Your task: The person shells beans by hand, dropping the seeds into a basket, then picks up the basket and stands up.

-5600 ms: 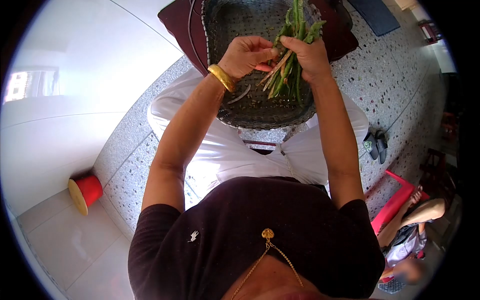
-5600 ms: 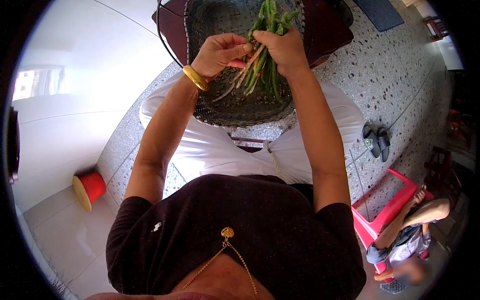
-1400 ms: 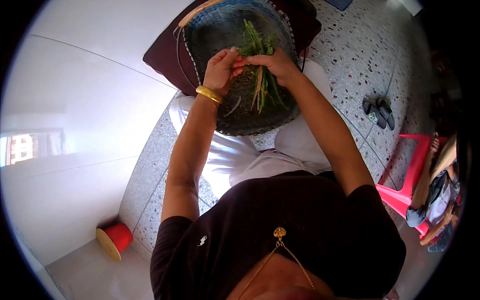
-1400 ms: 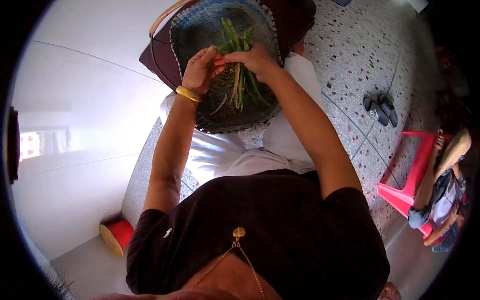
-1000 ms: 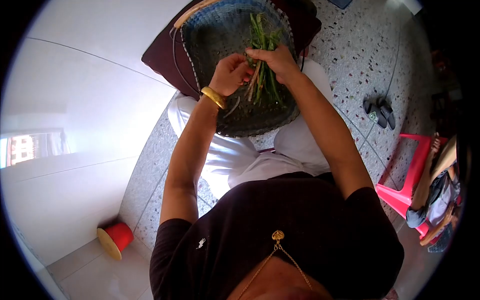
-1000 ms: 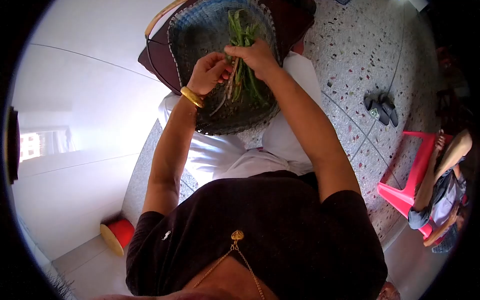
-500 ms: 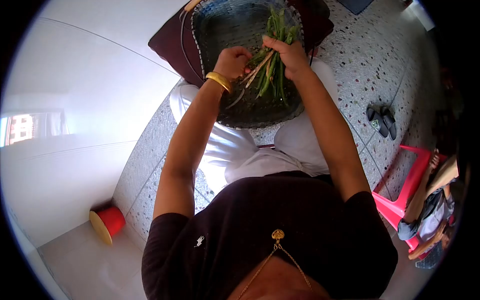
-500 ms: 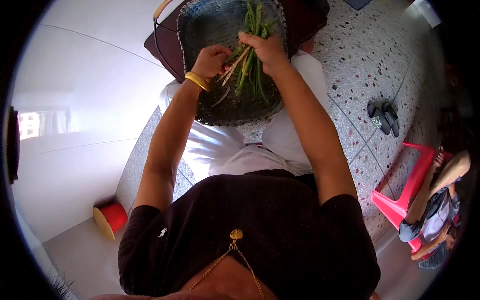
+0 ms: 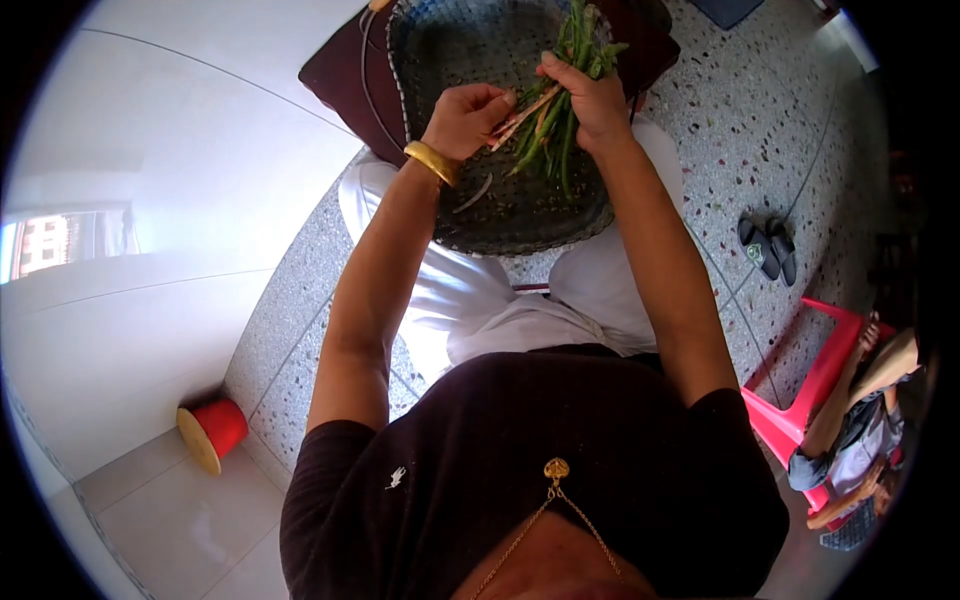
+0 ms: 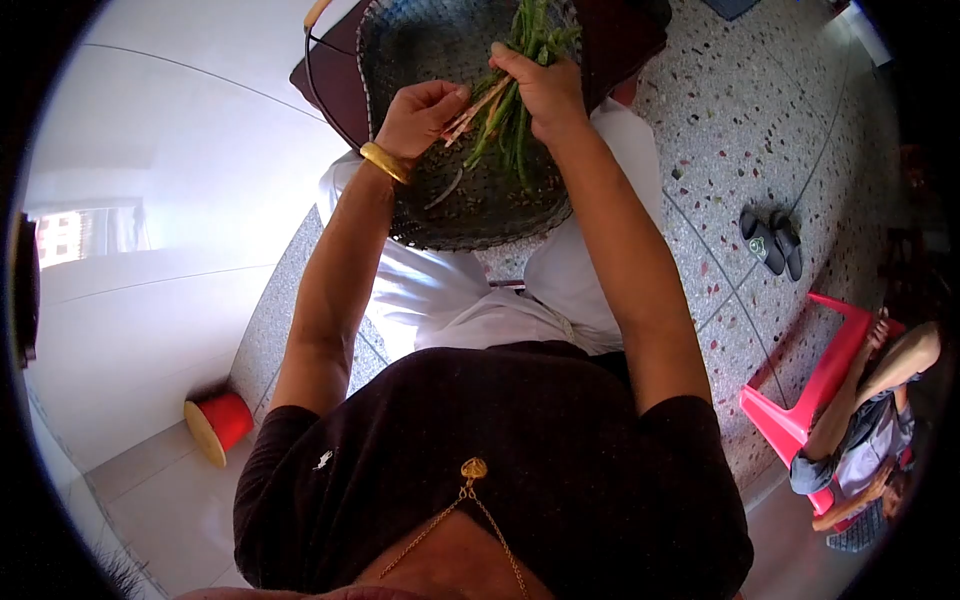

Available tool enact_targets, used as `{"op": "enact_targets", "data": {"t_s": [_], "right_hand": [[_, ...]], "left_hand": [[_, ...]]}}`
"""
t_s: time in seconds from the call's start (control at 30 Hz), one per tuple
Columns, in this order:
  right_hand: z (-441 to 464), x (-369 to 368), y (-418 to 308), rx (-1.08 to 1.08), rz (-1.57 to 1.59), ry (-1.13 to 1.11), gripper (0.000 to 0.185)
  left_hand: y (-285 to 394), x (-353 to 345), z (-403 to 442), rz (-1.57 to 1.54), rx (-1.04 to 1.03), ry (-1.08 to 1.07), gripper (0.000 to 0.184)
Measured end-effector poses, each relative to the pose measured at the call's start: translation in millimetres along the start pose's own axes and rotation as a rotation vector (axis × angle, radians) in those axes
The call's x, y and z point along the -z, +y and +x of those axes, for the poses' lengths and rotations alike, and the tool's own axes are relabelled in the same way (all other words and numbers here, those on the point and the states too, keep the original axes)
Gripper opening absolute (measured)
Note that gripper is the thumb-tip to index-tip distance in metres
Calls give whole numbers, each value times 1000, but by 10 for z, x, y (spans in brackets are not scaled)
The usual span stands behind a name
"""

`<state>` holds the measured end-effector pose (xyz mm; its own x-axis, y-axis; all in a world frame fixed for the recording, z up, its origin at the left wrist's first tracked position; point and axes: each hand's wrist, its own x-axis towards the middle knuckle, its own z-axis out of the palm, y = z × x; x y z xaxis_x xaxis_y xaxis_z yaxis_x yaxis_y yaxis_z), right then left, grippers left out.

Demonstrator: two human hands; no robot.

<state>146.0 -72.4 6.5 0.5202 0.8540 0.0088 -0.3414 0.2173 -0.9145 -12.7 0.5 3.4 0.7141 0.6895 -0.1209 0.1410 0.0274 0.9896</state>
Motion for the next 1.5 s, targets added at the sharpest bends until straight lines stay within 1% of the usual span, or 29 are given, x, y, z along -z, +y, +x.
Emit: {"op": "enact_targets", "data": {"t_s": [0.03,0.13,0.23,0.33,0.43,0.53,0.63,0.73,0.83,0.93,1.03,1.13,1.23,1.33,1.43,1.5], "right_hand": [[-1,4,10,9,-8,-2,23],[-3,5,-9,-15,-36,31,24],[-23,-6,-42,-9,-68,32,24],[-19,1,-38,-10,-80,47,24],[-21,-7,-39,30,-112,33,23],[-3,6,-23,22,-41,24,22],[7,8,-1,42,-11,7,21],[-11,-14,-9,27,13,16,23],[-1,12,-7,36,1,-1,24],[-14,-1,-11,57,14,-9,25],[20,21,10,104,34,17,20],[51,49,52,96,-2,49,21],[39,45,58,49,-102,26,22],[-1,12,44,-64,-143,-147,22],[-87,-45,-20,-79,-168,-241,24],[-84,-53,-16,-88,-127,-246,23]], "left_hand": [[-21,4,7,27,-8,-5,19],[25,-5,-24,-43,26,-43,14],[52,-40,-60,-107,-18,-52,15],[24,15,-42,-29,1,-109,16],[11,30,-28,-40,23,-83,18],[17,57,-31,-155,34,-95,20],[-4,60,-35,-100,63,-117,20],[45,4,-53,-43,150,-121,20],[-6,14,-27,-47,114,-93,19],[-70,35,8,-37,33,-110,16],[-77,41,9,-112,22,-14,17],[-81,70,13,-131,-6,-74,21],[84,17,-58,-136,33,18,22],[104,27,-66,-257,22,-7,22],[106,42,-57,-305,-1,-20,22],[134,31,-67,-298,-1,-18,22]]}}
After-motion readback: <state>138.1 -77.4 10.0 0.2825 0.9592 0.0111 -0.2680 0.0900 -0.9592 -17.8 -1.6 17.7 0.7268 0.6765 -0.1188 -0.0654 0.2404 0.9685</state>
